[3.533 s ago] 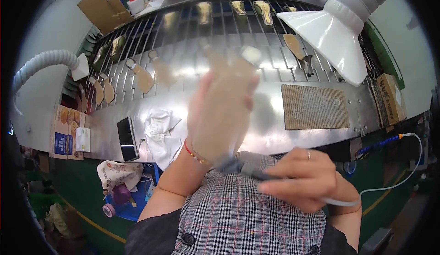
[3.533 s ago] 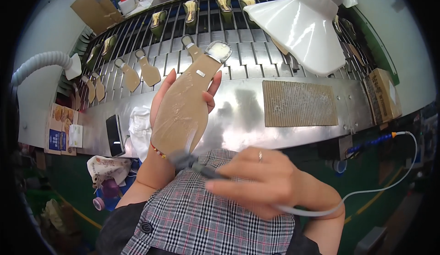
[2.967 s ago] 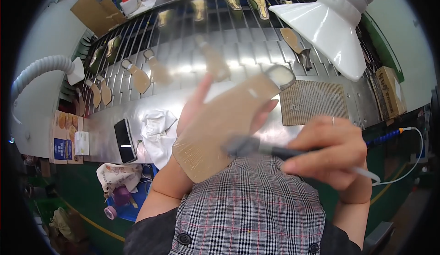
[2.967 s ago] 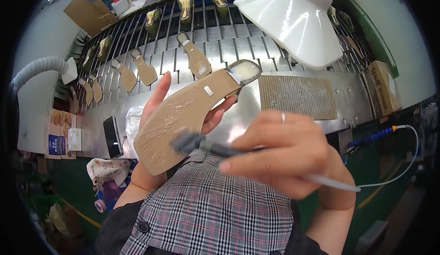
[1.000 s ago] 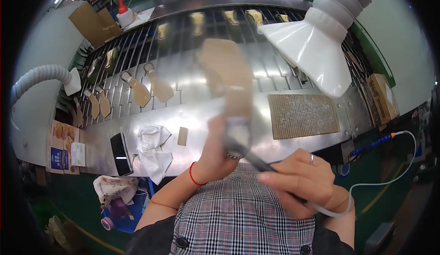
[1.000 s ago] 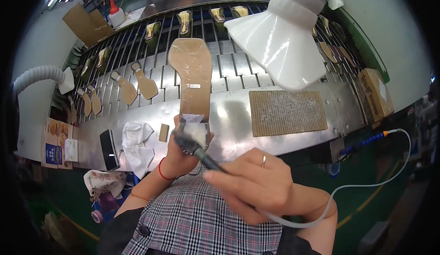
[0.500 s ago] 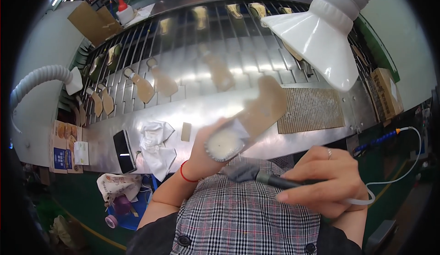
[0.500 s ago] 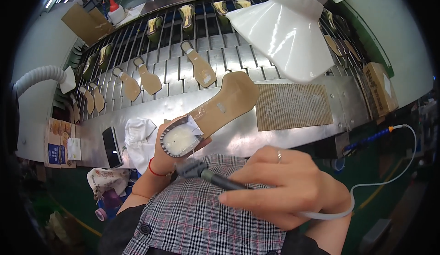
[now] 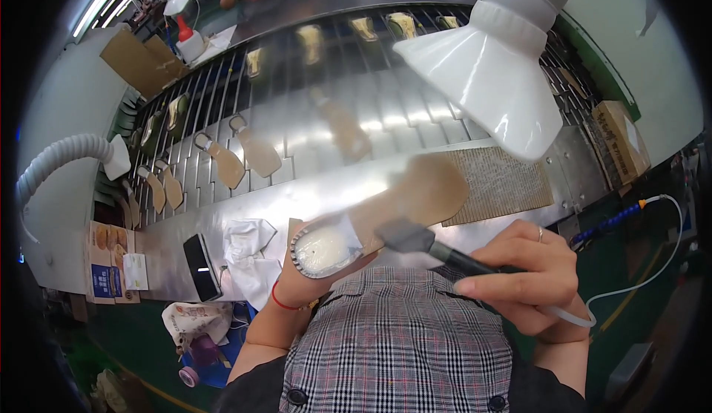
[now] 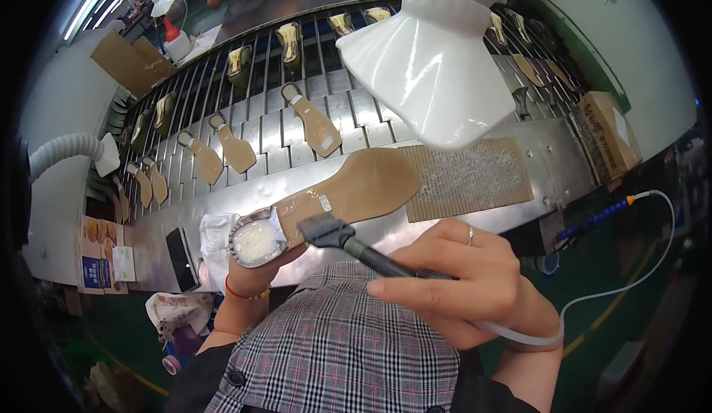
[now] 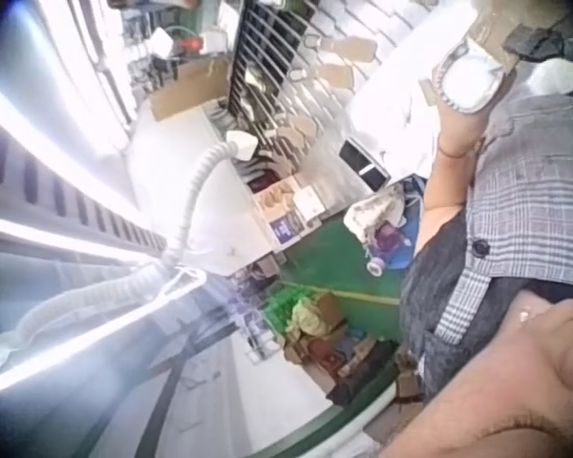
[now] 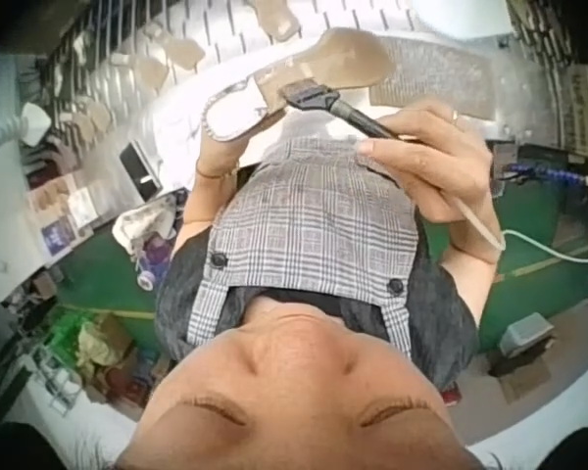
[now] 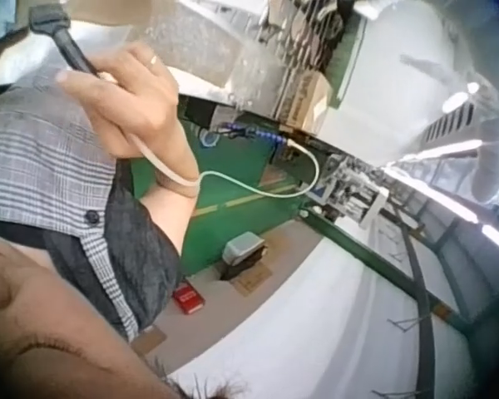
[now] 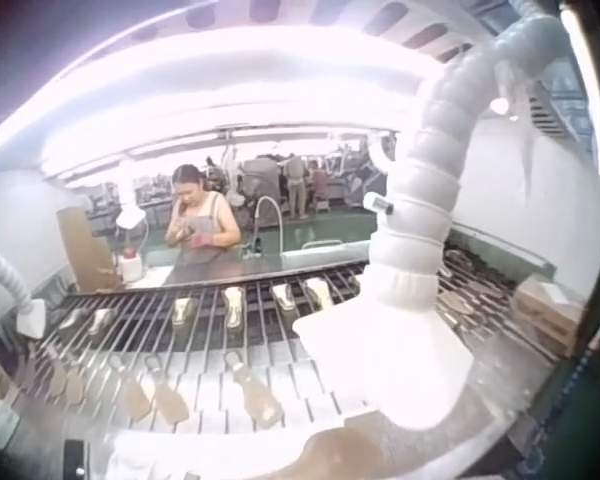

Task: The recorder uses a brush to apply white adhesive to the heel and edges of shoe soles before placing them on a conveyor belt.

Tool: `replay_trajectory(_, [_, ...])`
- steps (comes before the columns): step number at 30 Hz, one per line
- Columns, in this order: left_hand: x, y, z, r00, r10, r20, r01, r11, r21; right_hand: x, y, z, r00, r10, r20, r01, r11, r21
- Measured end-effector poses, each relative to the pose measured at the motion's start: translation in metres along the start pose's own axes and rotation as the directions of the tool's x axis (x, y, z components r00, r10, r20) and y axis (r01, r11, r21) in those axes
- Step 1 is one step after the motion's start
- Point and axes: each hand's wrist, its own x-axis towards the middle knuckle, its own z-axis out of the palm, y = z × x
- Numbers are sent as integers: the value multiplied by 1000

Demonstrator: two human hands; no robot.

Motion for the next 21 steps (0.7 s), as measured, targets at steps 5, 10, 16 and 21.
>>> replay_trajectory(5, [-3,-11,-8,989,145,-26,-139,975,175,-7,15,0,984,95,-153,-94,996,14])
replay_trajectory(10, [-4,-29,-16,972,223,-69,-181,907,381,-18,38,-8,973,139,-183,-73,942,327])
replay_trajectory(16, [15,-12,-6,996,33,-84,-22,992,122,-37,82,-22,972,155,-177,-50,871,489])
replay_trajectory(21, [52,-9,17,996,-70,-57,58,980,-191,-68,135,-34,942,327,-70,-141,578,804])
